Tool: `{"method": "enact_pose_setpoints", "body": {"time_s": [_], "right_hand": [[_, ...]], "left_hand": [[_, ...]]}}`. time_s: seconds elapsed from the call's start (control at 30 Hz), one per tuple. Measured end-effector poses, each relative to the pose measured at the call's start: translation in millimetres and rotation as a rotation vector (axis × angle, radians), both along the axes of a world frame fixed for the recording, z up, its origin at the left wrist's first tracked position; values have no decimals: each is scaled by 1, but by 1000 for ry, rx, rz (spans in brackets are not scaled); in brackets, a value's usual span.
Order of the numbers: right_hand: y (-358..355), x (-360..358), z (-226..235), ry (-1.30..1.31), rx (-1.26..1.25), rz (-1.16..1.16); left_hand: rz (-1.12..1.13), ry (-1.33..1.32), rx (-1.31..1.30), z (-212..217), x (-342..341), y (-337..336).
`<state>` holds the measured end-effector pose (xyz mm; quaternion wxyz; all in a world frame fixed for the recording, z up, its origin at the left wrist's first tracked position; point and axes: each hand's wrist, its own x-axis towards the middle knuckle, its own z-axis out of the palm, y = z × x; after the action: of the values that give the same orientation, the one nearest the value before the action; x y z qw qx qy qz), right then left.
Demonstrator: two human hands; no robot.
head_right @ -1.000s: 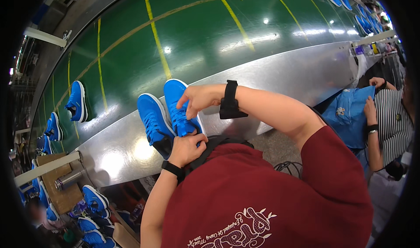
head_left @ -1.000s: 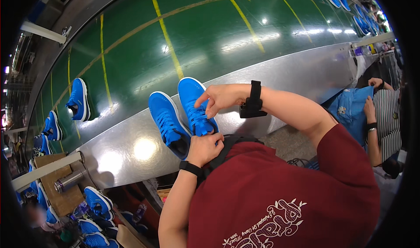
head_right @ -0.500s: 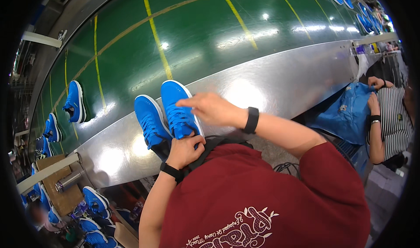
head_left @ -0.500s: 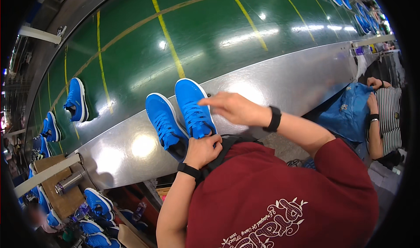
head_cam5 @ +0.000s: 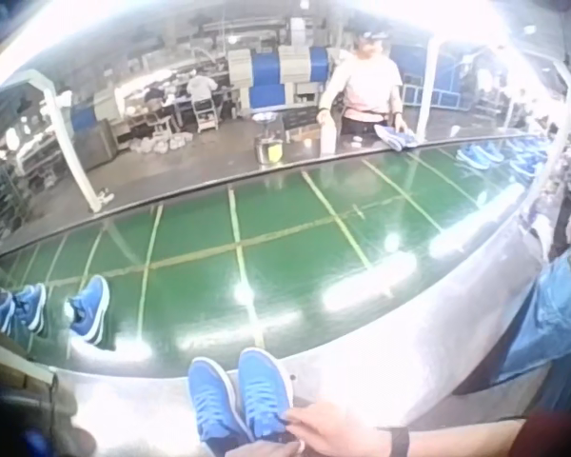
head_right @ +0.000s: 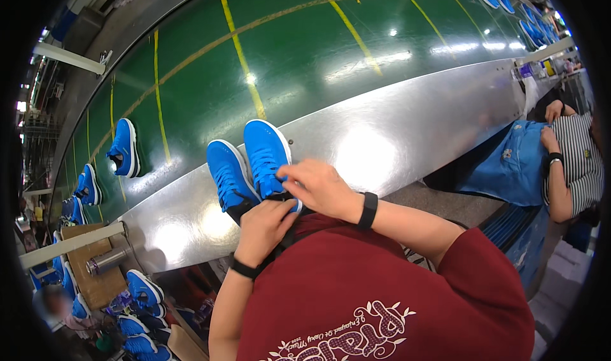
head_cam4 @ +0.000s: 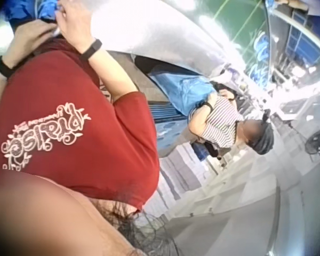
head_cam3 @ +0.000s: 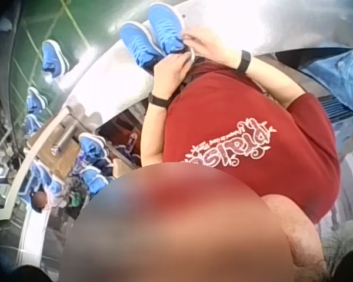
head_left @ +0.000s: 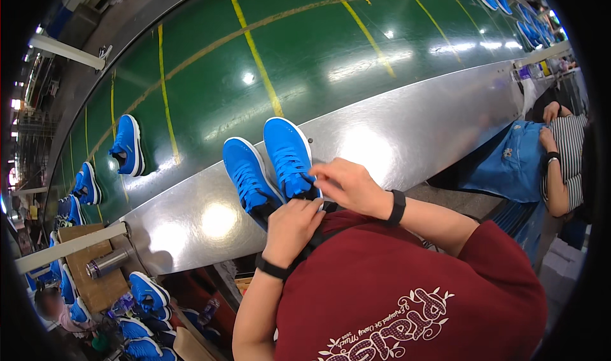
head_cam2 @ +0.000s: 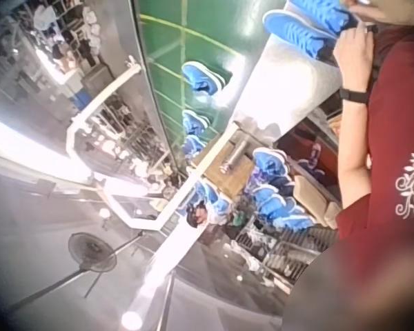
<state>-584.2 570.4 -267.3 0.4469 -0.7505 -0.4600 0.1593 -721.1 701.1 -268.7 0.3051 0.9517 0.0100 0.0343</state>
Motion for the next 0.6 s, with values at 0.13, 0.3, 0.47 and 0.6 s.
{"method": "enact_pose_setpoints", "body": {"time_s": [0.13,0.3,0.47,0.6], "right_hand": [[-4,-14,-6,-175,-14,215],[31,-42,-10,-242,-352,464],[51,-61,-39,-321,-426,379],[49,-65,-57,-442,-210,226]], "left_hand": [[478,-333,-73,12,-37,25],[751,-160,-159,-40,-60,66],[731,31,-429,-63,-38,61],[557,-66,-439,-83,-50,61]]}}
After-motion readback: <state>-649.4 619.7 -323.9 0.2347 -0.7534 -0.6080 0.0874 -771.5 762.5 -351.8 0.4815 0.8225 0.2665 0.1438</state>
